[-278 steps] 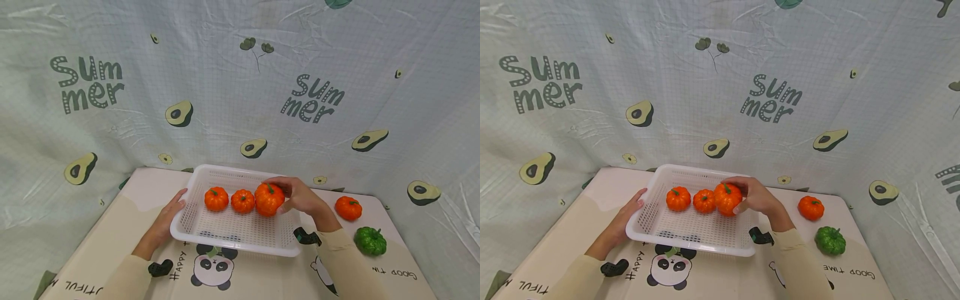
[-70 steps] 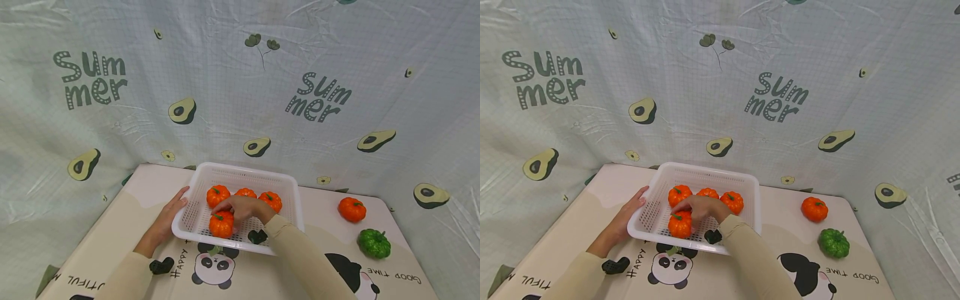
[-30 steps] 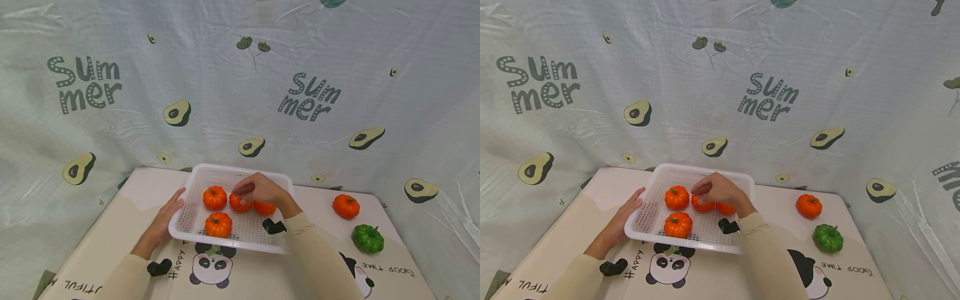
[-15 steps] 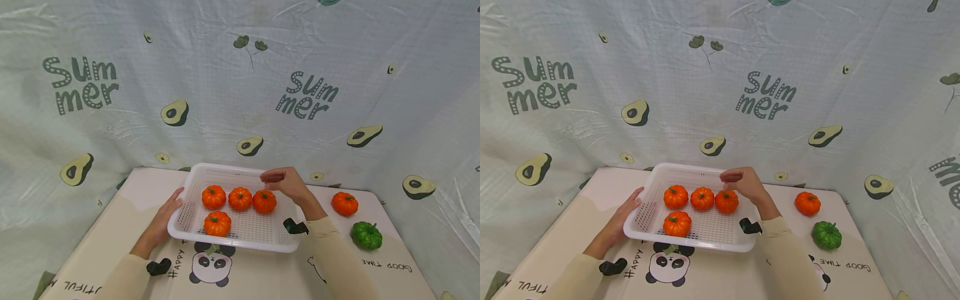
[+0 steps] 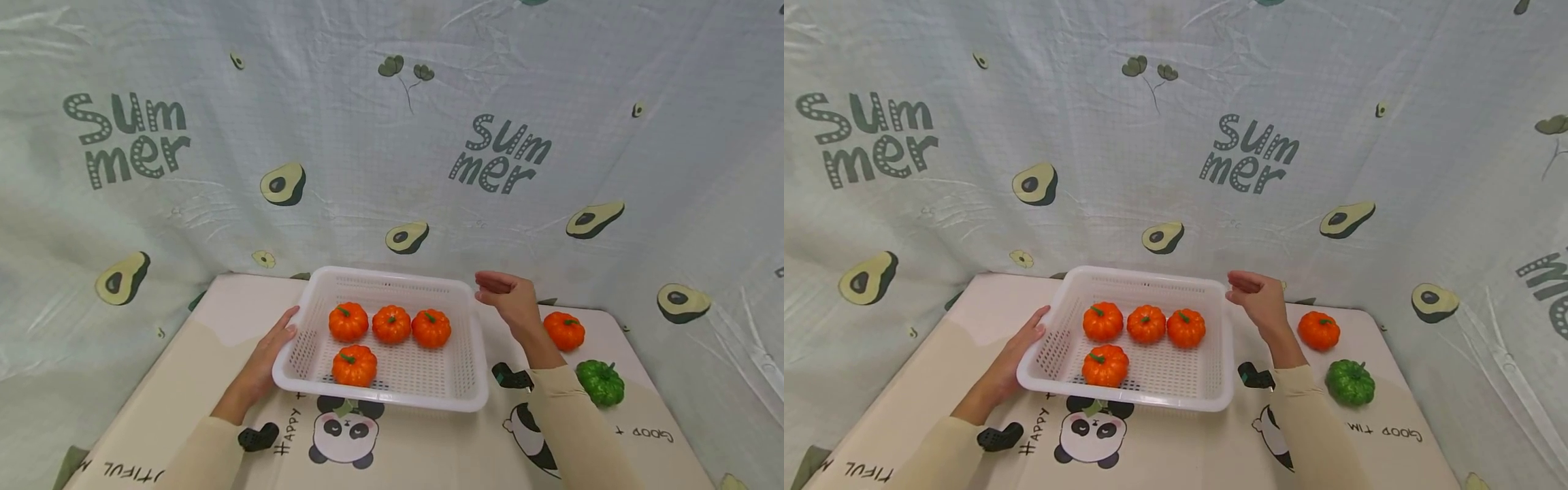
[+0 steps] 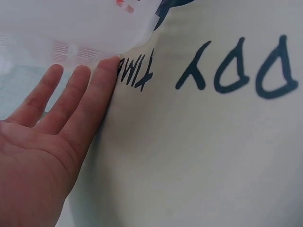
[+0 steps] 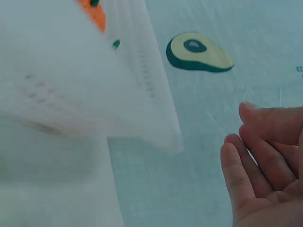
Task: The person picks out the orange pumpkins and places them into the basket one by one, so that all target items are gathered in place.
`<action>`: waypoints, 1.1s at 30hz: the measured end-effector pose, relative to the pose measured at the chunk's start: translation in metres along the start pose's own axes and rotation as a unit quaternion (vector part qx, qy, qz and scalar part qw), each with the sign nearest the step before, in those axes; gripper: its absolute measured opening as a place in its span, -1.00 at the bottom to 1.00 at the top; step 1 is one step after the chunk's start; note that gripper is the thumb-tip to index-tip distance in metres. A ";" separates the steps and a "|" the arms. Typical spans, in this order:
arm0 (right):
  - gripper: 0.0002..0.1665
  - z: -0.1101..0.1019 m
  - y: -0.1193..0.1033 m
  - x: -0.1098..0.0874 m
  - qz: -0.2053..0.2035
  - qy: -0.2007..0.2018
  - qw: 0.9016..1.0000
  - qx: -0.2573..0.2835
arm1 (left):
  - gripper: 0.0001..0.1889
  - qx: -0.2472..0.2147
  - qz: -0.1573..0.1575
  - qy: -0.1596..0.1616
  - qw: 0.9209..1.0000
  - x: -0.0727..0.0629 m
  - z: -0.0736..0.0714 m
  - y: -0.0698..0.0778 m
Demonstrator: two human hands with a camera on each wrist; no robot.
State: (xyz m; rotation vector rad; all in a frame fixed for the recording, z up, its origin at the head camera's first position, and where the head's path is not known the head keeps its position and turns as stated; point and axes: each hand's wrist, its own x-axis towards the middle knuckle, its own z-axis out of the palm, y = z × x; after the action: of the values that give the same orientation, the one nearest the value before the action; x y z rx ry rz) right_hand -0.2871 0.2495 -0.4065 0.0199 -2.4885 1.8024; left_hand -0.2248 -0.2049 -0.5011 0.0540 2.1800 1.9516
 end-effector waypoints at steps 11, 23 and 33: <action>-0.49 -0.021 0.018 -0.001 0.035 0.174 0.984 0.020 | -0.37 0.007 0.006 -0.003 1.000 -0.001 -0.001 0.002; -0.35 -0.052 0.038 -0.005 0.100 0.283 0.954 0.006 | -0.37 -0.002 -0.001 -0.003 1.000 0.001 0.001 -0.002; -0.25 -0.070 0.063 -0.002 0.139 0.340 0.930 0.009 | -0.37 -0.002 -0.007 0.003 1.000 0.000 0.001 -0.002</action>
State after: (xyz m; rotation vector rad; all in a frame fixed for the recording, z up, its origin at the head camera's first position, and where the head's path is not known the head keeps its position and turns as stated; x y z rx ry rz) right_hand -0.2851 0.3361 -0.4447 -0.8439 -2.0305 1.5436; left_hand -0.2243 -0.2038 -0.5030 0.0311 2.1737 1.9513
